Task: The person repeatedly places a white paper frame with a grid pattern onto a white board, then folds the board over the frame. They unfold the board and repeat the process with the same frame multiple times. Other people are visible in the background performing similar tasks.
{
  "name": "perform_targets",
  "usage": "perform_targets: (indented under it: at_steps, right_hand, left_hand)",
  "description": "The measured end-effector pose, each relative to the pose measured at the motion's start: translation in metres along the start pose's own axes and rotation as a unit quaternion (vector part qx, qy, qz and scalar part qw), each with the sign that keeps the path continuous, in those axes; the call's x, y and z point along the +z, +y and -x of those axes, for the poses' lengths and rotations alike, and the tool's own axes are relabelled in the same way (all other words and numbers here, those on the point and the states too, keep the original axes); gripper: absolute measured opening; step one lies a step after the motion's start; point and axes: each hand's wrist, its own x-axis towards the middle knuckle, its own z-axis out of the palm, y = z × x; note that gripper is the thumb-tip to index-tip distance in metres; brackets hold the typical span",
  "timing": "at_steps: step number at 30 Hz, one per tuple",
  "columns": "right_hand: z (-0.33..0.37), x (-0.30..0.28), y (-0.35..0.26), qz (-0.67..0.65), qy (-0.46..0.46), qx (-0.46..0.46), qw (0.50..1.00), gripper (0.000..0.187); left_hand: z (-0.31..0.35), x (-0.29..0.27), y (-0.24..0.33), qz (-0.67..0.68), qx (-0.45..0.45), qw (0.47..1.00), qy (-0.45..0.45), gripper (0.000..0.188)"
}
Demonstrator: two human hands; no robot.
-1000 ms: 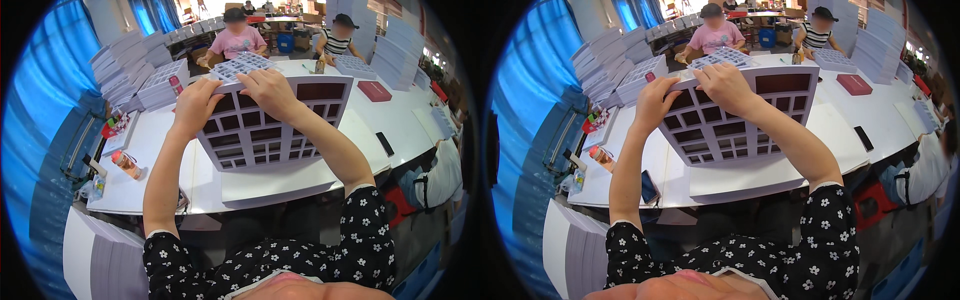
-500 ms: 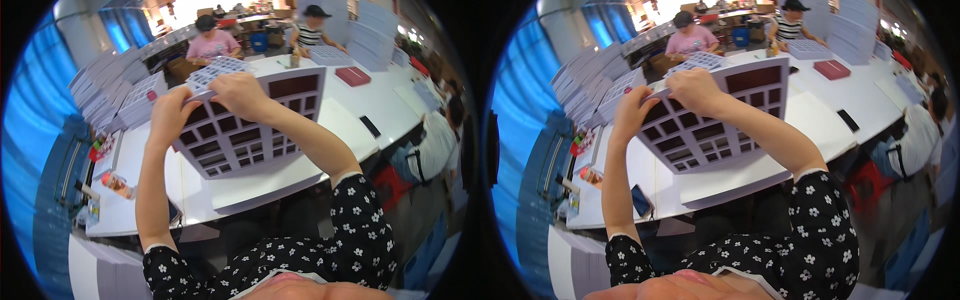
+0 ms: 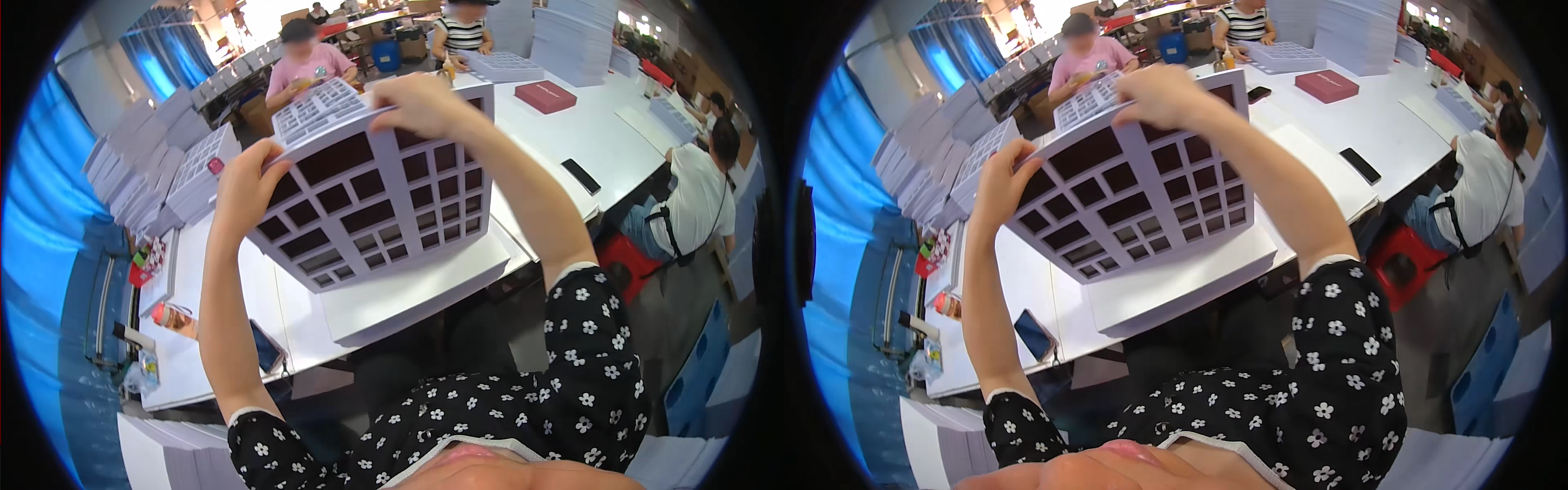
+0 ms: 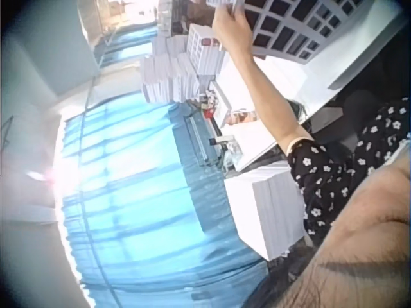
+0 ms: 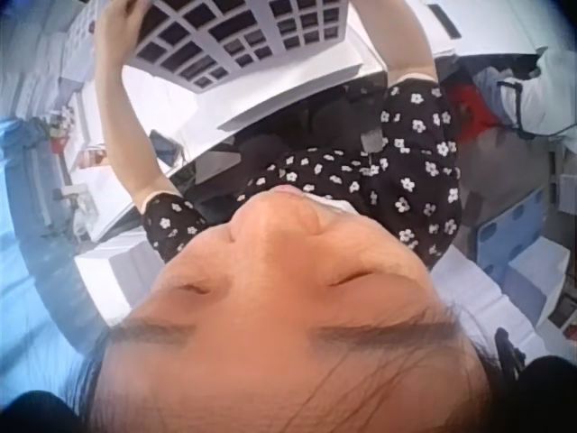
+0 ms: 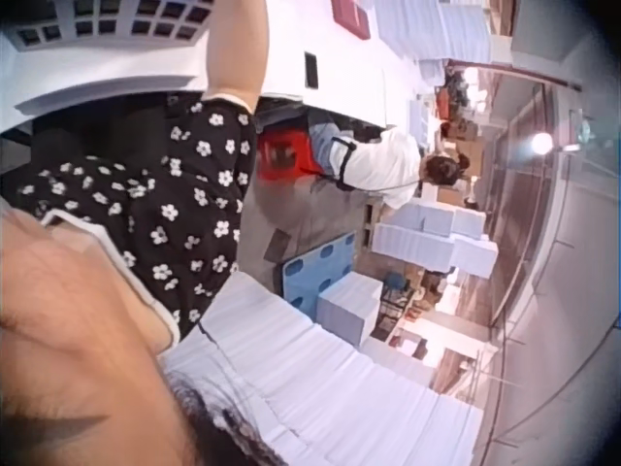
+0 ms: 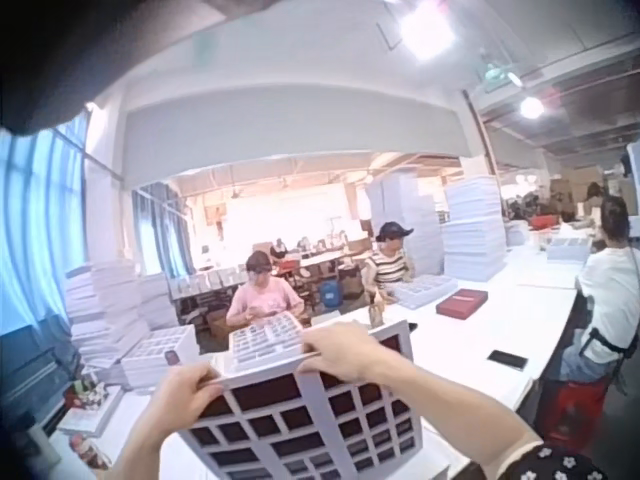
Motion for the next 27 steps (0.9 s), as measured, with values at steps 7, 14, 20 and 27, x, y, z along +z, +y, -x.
perform_targets:
  at_steps: [7, 14, 20, 27]
  right_hand:
    - [0.035, -0.031, 0.09, -0.05, 0.007, 0.023, 0.998, 0.03]
    - [0.053, -0.048, 0.115, -0.066, 0.015, 0.072, 0.995, 0.019]
    - [0.048, -0.033, 0.129, -0.192, 0.026, 0.048, 0.98, 0.012]
    - [0.055, -0.044, 0.112, -0.197, -0.008, 0.091, 0.976, 0.012]
  left_hand:
    - [-0.007, 0.006, -0.009, 0.024, -0.02, 0.999, -0.027, 0.02]
    - [0.001, -0.013, -0.056, 0.029, -0.021, 0.997, -0.069, 0.024]
    - [0.029, -0.039, -0.096, 0.095, -0.123, 0.987, -0.046, 0.022]
    - [0.056, -0.034, -0.11, 0.126, -0.159, 0.979, -0.006, 0.026]
